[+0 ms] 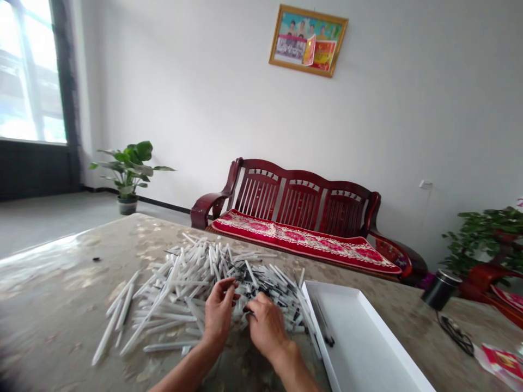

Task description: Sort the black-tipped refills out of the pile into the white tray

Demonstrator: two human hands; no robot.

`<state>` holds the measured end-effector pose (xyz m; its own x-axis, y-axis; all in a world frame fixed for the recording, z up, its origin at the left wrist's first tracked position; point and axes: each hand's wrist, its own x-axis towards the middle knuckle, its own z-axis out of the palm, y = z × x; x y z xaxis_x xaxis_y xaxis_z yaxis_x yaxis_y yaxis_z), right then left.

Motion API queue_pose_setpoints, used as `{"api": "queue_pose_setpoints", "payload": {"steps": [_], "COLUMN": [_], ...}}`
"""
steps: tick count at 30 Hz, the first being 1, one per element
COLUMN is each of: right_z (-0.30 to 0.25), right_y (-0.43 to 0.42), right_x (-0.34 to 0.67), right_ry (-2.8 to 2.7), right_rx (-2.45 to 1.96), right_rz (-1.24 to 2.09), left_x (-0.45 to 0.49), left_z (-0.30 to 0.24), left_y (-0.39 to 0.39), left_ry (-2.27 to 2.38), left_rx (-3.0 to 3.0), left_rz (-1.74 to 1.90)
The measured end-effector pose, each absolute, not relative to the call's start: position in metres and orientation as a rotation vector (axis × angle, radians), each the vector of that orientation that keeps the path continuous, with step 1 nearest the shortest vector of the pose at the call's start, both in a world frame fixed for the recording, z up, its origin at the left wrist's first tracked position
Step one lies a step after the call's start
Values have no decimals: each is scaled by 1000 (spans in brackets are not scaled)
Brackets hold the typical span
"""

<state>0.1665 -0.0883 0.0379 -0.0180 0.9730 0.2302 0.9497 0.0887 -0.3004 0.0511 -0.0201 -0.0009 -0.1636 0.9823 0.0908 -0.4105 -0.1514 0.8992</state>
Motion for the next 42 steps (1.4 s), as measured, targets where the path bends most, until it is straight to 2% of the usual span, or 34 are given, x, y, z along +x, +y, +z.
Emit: {"api": "queue_pose_setpoints", "payload": {"steps": [11,21,29,42], "right_z": [40,49,36,39], "right_y": [-78,-41,-15,-48], "right_x": [139,167,178,181], "right_ry": [-2180,-1690,-1622,-1673], "right_rx": [-1998,-2194,-2361,-2354], "right_rz": [-19,-21,-87,-213], "left_x": [44,49,52,47], "left_z": [2,-5,-7,-4], "left_y": [-15,-13,-11,-8], "left_ry": [951,940,923,991], "left_rx": [853,902,894,846], "left_rz": [1642,1617,1614,1614]}}
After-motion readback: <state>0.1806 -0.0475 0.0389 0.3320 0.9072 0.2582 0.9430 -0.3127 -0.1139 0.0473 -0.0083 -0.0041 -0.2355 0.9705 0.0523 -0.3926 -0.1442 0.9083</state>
